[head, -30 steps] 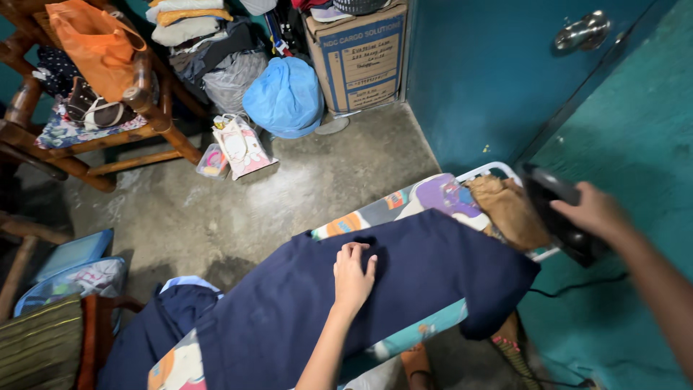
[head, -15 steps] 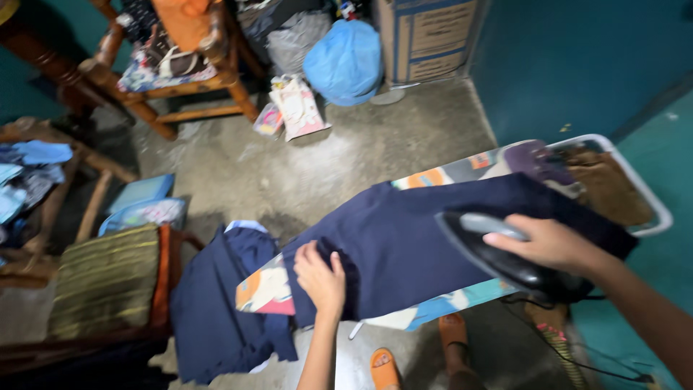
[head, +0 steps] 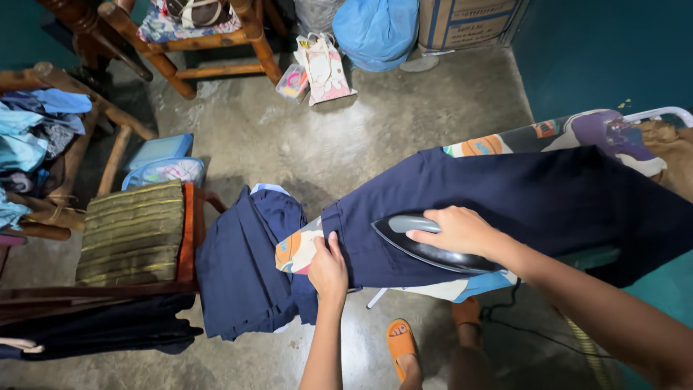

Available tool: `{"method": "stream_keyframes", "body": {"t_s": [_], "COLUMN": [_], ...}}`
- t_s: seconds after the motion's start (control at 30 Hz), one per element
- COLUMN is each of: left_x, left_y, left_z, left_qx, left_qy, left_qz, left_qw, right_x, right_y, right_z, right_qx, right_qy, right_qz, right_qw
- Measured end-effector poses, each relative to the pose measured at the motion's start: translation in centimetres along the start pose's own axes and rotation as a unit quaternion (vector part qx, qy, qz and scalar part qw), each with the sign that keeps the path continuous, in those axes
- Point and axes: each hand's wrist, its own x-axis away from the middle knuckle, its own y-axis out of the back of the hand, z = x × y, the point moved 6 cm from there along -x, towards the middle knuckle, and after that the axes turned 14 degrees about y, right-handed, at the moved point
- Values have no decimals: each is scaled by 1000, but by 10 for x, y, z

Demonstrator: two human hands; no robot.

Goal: The person irons a dark blue pair of trousers on an ironing board. They repeatedly smooth the fabric with their left hand and glide the iron with their right hand across the leg and waist areas. The person repositions the trousers once to continue ironing a different section.

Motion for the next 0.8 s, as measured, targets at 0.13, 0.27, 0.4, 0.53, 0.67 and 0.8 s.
{"method": "stream_keyframes", "body": {"t_s": [0.13, 0.27, 0.4, 0.53, 0.67, 0.8], "left_x": [2, 2, 0, -3, -7, -9], "left_y": [5, 3, 3, 2, 7, 5], "left_z": [4, 6, 6, 8, 10, 14], "left_qx": [-12, 20, 59, 21, 85, 88], "left_qy": [-4, 1, 1, 11, -7, -6], "left_qz": [14, 21, 36, 71, 77, 79], "left_qw": [1000, 1000, 998, 997, 993, 993], "right_x": [0, 23, 47, 43, 15, -2], "right_y": [-4, -1, 3, -4, -23, -28], "right_z": [2, -24, -35, -16, 27, 51], "right_qx": [13, 29, 68, 87, 104, 136], "right_qy": [14, 2, 10, 52, 125, 142], "right_qz": [17, 71, 109, 121, 88, 41], "right_qw": [1000, 997, 992, 987, 983, 980]}}
